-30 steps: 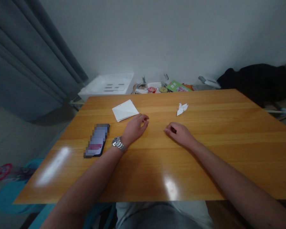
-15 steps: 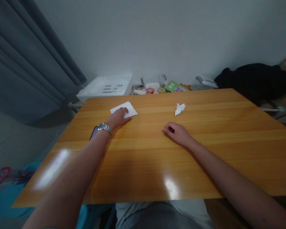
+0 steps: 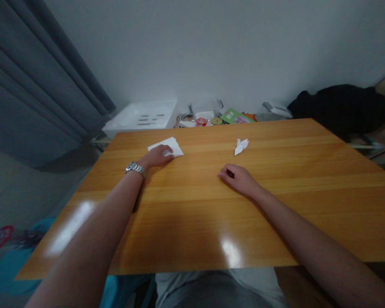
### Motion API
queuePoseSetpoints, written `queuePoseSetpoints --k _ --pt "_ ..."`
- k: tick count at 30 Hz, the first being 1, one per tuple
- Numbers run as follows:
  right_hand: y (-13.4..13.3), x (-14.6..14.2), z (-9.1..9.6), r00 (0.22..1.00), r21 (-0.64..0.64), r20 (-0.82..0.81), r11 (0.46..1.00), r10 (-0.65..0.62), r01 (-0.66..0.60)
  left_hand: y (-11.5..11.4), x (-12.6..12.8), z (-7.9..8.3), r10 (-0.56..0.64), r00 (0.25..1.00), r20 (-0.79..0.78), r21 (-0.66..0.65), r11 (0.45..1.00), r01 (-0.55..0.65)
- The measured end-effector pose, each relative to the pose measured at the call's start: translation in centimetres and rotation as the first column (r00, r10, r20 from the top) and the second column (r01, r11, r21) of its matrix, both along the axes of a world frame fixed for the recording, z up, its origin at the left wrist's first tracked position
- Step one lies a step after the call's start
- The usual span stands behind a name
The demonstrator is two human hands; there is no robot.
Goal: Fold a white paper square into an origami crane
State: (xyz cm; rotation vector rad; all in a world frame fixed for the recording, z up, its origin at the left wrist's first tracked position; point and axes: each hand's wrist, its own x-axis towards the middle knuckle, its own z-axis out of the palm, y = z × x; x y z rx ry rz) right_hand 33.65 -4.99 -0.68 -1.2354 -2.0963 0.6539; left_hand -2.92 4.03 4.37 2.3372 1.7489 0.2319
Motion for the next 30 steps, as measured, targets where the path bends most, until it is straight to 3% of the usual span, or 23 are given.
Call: queuePoseSetpoints --k 9,17,25,30 --pt "-0.1 -0.1 0.1 1.000 -0.018 0.001 1.000 -0.004 0.004 -1.5 0.7 0.0 -0.045 0.997 -0.070 0.120 0.991 0.053" --pt "0.1 0.0 0.0 1.000 -0.014 0.010 1.000 -0.004 0.004 -2.1 0.4 -0.5 -0.123 0.989 -0.087 0.125 0.983 0.133" --pt "0.2 0.0 -0.1 1.000 -0.003 0.019 1.000 -0.008 0.008 -2.1 0.6 -0.6 -0.013 1.000 -0.002 0.168 0.986 0.014" --pt "0.3 0.1 -0.2 1.000 -0.006 0.025 1.000 0.001 0.000 -1.7 0.5 -1.1 -0.008 0.989 0.145 0.167 0.986 -0.016"
